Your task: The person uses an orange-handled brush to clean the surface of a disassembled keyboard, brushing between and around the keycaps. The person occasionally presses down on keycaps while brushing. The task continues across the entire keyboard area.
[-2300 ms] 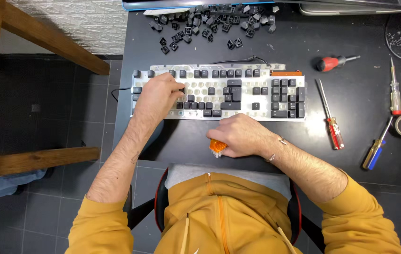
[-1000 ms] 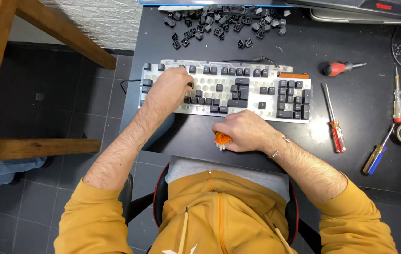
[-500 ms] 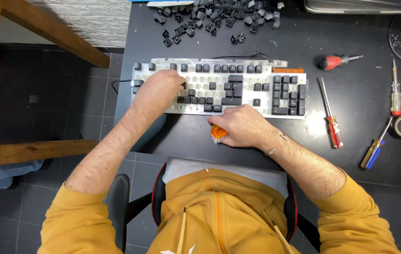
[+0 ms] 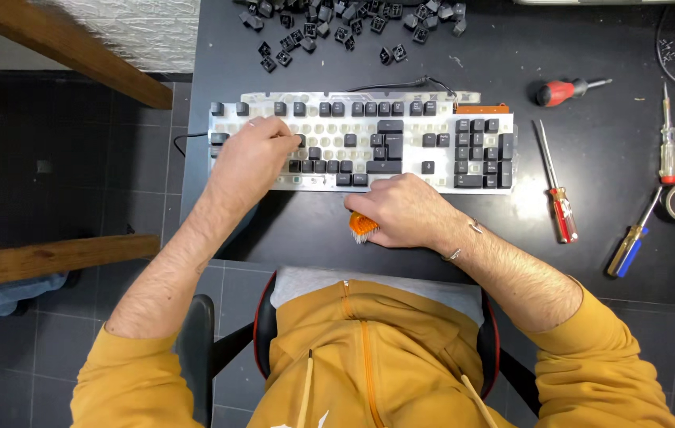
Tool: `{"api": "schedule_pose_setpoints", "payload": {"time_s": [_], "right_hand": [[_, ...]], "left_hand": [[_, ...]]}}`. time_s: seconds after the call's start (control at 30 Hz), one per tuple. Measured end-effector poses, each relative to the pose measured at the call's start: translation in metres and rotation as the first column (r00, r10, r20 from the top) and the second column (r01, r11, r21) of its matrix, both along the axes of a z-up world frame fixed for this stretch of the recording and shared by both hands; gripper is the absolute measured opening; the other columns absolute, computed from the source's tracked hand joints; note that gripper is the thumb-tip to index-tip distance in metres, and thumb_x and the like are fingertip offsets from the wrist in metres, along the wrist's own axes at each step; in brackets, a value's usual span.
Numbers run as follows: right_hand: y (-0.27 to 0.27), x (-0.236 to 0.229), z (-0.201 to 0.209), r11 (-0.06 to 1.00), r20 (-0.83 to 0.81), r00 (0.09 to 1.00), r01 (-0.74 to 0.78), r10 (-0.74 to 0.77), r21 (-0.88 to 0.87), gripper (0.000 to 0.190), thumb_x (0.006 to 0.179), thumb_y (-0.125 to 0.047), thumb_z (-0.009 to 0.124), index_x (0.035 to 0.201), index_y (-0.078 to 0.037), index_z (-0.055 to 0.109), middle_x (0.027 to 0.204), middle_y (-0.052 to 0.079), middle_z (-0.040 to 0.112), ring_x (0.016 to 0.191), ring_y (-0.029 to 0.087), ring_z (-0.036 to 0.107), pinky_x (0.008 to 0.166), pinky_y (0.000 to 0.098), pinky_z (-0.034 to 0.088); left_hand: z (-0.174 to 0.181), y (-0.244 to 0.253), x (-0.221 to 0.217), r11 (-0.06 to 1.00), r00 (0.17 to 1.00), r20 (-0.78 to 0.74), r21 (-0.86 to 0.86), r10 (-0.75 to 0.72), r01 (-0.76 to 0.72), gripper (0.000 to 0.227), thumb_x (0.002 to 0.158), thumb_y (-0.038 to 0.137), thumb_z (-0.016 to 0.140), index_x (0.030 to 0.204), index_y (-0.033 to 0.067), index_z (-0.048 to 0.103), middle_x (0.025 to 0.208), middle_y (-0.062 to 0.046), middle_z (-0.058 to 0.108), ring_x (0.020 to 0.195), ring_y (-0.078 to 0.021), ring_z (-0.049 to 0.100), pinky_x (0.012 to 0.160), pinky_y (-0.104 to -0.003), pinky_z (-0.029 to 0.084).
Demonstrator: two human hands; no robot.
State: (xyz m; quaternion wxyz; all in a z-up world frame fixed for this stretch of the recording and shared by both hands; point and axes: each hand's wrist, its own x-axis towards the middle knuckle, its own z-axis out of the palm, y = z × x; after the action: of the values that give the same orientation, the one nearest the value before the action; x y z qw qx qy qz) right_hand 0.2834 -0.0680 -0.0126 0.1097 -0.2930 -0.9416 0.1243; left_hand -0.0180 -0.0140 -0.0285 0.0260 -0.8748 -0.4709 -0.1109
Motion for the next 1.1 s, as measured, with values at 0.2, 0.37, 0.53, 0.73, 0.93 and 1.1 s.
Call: {"api": "schedule_pose_setpoints", "payload": {"time_s": [0.2, 0.37, 0.53, 0.73, 0.93, 1.1], "right_hand": [[0.000, 0.001, -0.002, 1.000, -0.023, 1.000, -0.005, 0.005, 0.011, 0.041, 0.072, -0.029, 0.073, 0.111, -0.017, 0.068, 0.075, 0.001, 0.074, 0.074, 0.020, 0.070, 0.069, 0.0345, 0.060], [-0.001, 0.001, -0.005, 1.000, -0.017, 1.000, 0.004, -0.004, -0.001, 0.039, 0.073, -0.030, 0.073, 0.111, -0.019, 0.068, 0.077, 0.000, 0.075, 0.075, 0.019, 0.070, 0.070, 0.0335, 0.060], [0.000, 0.001, -0.007, 1.000, -0.028, 1.000, -0.012, 0.012, 0.021, 0.037, 0.074, -0.032, 0.073, 0.108, -0.019, 0.067, 0.076, 0.000, 0.074, 0.075, 0.020, 0.070, 0.070, 0.0342, 0.060], [-0.001, 0.001, 0.007, 0.997, -0.111, 0.993, -0.041, 0.047, 0.058, 0.038, 0.071, -0.031, 0.074, 0.105, -0.018, 0.065, 0.078, 0.004, 0.074, 0.076, 0.024, 0.072, 0.070, 0.0397, 0.061], [-0.001, 0.000, 0.026, 0.994, -0.263, 0.965, 0.011, 0.017, 0.108, 0.033, 0.074, -0.032, 0.071, 0.100, -0.016, 0.059, 0.086, 0.004, 0.063, 0.077, 0.026, 0.069, 0.067, 0.0394, 0.059], [-0.001, 0.003, 0.041, 0.993, -0.319, 0.948, 0.034, 0.004, 0.114, 0.037, 0.075, -0.038, 0.075, 0.101, -0.015, 0.060, 0.088, 0.004, 0.054, 0.070, 0.029, 0.067, 0.063, 0.0425, 0.059]], "left_hand": [[0.007, -0.005, 0.005, 0.986, 0.997, -0.048, 0.149, -0.063, 0.070, 0.008, 0.101, 0.019, 0.068, 0.099, 0.0211, 0.075, 0.094, 0.006, 0.060, 0.087, -0.0107, 0.064, 0.077, -0.023, 0.056], [0.015, -0.004, 0.003, 0.985, 0.993, -0.103, 0.154, -0.066, 0.081, 0.010, 0.102, 0.019, 0.064, 0.104, 0.0228, 0.074, 0.097, 0.007, 0.061, 0.084, -0.0108, 0.064, 0.078, -0.023, 0.054], [0.044, 0.002, 0.014, 0.979, 0.983, -0.097, 0.123, -0.154, 0.165, 0.008, 0.098, 0.016, 0.067, 0.096, 0.0200, 0.074, 0.090, 0.004, 0.064, 0.086, -0.0163, 0.069, 0.076, -0.027, 0.057], [0.089, 0.033, 0.047, 0.998, 0.931, 0.360, 0.016, -0.066, 0.064, 0.008, 0.101, 0.021, 0.073, 0.103, 0.0163, 0.078, 0.082, 0.001, 0.073, 0.079, -0.0172, 0.072, 0.067, -0.031, 0.058], [0.081, 0.103, 0.096, 0.994, 0.899, 0.431, -0.038, -0.076, 0.103, 0.060, 0.090, -0.016, 0.052, 0.145, 0.0073, 0.058, 0.132, -0.016, 0.065, 0.126, -0.0381, 0.060, 0.101, -0.053, 0.054], [0.047, 0.155, 0.151, 0.983, 0.932, 0.345, -0.102, -0.111, 0.155, 0.033, 0.090, 0.011, 0.070, 0.122, 0.0204, 0.071, 0.110, -0.005, 0.072, 0.103, -0.0278, 0.072, 0.085, -0.042, 0.061]]}}
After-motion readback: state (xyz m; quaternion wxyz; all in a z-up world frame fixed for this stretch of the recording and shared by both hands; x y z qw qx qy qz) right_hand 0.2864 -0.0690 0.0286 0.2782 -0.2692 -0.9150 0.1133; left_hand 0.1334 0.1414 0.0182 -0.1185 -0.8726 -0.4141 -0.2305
